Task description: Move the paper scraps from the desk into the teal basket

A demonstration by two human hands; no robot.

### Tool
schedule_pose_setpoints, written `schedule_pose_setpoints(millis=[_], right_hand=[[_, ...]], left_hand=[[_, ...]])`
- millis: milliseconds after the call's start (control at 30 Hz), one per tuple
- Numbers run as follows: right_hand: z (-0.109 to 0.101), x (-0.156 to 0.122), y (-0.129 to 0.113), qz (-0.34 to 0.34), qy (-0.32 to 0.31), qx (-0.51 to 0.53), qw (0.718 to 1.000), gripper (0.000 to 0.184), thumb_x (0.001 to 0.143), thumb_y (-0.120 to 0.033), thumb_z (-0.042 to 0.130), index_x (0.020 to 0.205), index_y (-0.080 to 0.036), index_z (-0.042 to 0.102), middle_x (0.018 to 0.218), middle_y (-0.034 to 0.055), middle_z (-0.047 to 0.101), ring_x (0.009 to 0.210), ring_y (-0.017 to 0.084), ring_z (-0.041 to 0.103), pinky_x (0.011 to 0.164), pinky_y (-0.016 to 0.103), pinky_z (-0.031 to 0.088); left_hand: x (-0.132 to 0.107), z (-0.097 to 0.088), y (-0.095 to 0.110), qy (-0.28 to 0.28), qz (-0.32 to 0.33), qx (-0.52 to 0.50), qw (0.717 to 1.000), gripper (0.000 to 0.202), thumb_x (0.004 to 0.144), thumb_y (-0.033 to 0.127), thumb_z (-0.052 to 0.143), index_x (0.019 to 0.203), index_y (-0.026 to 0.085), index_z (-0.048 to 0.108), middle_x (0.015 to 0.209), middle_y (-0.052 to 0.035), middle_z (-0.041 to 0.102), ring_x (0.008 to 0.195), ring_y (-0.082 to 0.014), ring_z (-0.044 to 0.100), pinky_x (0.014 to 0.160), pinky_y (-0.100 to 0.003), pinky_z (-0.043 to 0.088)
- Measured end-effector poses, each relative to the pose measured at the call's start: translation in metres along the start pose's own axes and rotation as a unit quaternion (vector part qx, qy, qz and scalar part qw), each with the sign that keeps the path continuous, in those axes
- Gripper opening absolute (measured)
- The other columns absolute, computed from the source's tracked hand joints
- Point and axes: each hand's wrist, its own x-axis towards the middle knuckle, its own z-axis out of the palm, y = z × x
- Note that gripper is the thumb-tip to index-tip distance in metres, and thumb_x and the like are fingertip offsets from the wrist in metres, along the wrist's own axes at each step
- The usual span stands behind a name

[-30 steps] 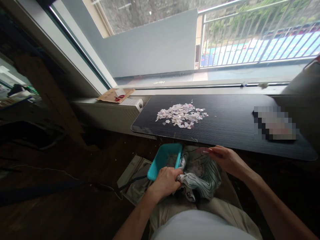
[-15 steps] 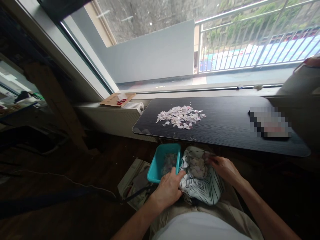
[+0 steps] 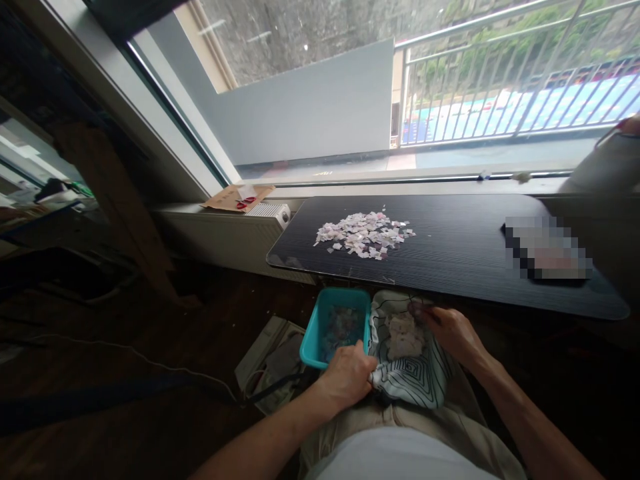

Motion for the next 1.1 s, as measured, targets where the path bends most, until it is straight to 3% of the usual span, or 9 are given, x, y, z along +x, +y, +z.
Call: schedule_pose_setpoints(millis=[133,233,367,467,567,767,867,967,1100], right_hand=[[-0.022,-0.004,-0.004,-0.011,-0.005,0.025,1.0,0.038,0.086,-0.043,0.042,0.08,-0.02,0.072,0.072,0.0068,0.064,0.065,0.018,0.059,0.059,0.028,0.04],[-0.046,-0.008,-0.013,-0.02,-0.023,0.054,0.998,0.04,0.085,-0.05,0.042,0.086,-0.024,0.072,0.079,0.0043,0.064,0.062,0.015,0.059,0.055,0.026,0.041],[-0.074,-0.009,-0.021,-0.016,-0.033,0.088,0.995,0.036,0.082,-0.051,0.047,0.085,-0.027,0.073,0.096,0.0022,0.066,0.072,0.015,0.063,0.062,0.025,0.047],[-0.088,-0.004,-0.021,-0.011,-0.027,0.095,0.995,0.036,0.082,-0.052,0.048,0.084,-0.027,0.074,0.107,0.0019,0.065,0.074,0.015,0.063,0.063,0.024,0.048],[-0.097,0.009,-0.021,-0.014,-0.008,0.094,0.995,0.036,0.083,-0.052,0.048,0.085,-0.026,0.073,0.103,0.0025,0.066,0.07,0.013,0.062,0.06,0.023,0.047],[-0.081,0.079,-0.029,-0.03,0.086,0.117,0.989,0.037,0.085,-0.049,0.047,0.079,-0.02,0.069,0.064,0.0007,0.059,0.053,0.011,0.049,0.049,0.024,0.036],[-0.063,0.113,-0.039,-0.05,0.107,0.139,0.983,0.033,0.085,-0.043,0.048,0.082,-0.017,0.069,0.069,0.0022,0.062,0.059,0.013,0.052,0.054,0.023,0.037],[-0.053,0.127,-0.05,-0.073,0.107,0.131,0.983,0.03,0.085,-0.038,0.048,0.081,-0.016,0.068,0.07,0.003,0.063,0.06,0.013,0.052,0.056,0.024,0.037],[-0.056,0.124,-0.06,-0.083,0.077,0.114,0.987,0.025,0.083,-0.034,0.049,0.079,-0.017,0.067,0.065,0.002,0.062,0.057,0.012,0.052,0.055,0.023,0.037]], left_hand=[[-0.006,-0.013,0.0,0.008,0.029,-0.004,1.0,0.008,0.076,0.025,0.056,0.078,0.02,0.062,0.082,-0.0066,0.057,0.076,-0.0207,0.057,0.068,-0.029,0.045],[-0.021,-0.031,0.002,0.028,0.06,-0.009,0.998,0.01,0.078,0.03,0.058,0.074,0.021,0.06,0.078,-0.0042,0.056,0.072,-0.0196,0.055,0.066,-0.029,0.043],[-0.039,-0.053,0.004,0.059,0.08,-0.003,0.995,0.013,0.079,0.033,0.057,0.073,0.021,0.058,0.076,-0.0026,0.055,0.069,-0.019,0.051,0.066,-0.031,0.041],[-0.041,-0.057,0.0,0.054,0.078,-0.007,0.995,0.012,0.08,0.031,0.057,0.073,0.021,0.057,0.076,-0.0021,0.054,0.069,-0.0186,0.05,0.066,-0.03,0.04],[-0.038,-0.048,-0.006,0.045,0.076,-0.024,0.996,0.009,0.079,0.029,0.058,0.074,0.021,0.056,0.078,-0.002,0.055,0.072,-0.0185,0.05,0.068,-0.031,0.039],[-0.033,-0.025,-0.018,0.055,0.091,-0.035,0.994,0.015,0.073,0.031,0.064,0.069,0.02,0.054,0.075,-0.0024,0.055,0.073,-0.0188,0.051,0.068,-0.031,0.038],[-0.034,-0.022,-0.022,0.065,0.099,-0.014,0.993,0.017,0.074,0.031,0.062,0.066,0.02,0.052,0.07,-0.0027,0.053,0.067,-0.018,0.05,0.062,-0.03,0.036],[-0.036,-0.022,-0.024,0.087,0.1,-0.005,0.991,0.022,0.079,0.033,0.055,0.063,0.02,0.051,0.065,-0.0031,0.051,0.061,-0.0171,0.047,0.057,-0.029,0.033],[-0.035,-0.019,-0.025,0.126,0.123,0.008,0.984,0.021,0.082,0.026,0.049,0.062,0.02,0.051,0.06,-0.0026,0.049,0.059,-0.0161,0.045,0.056,-0.029,0.032]])
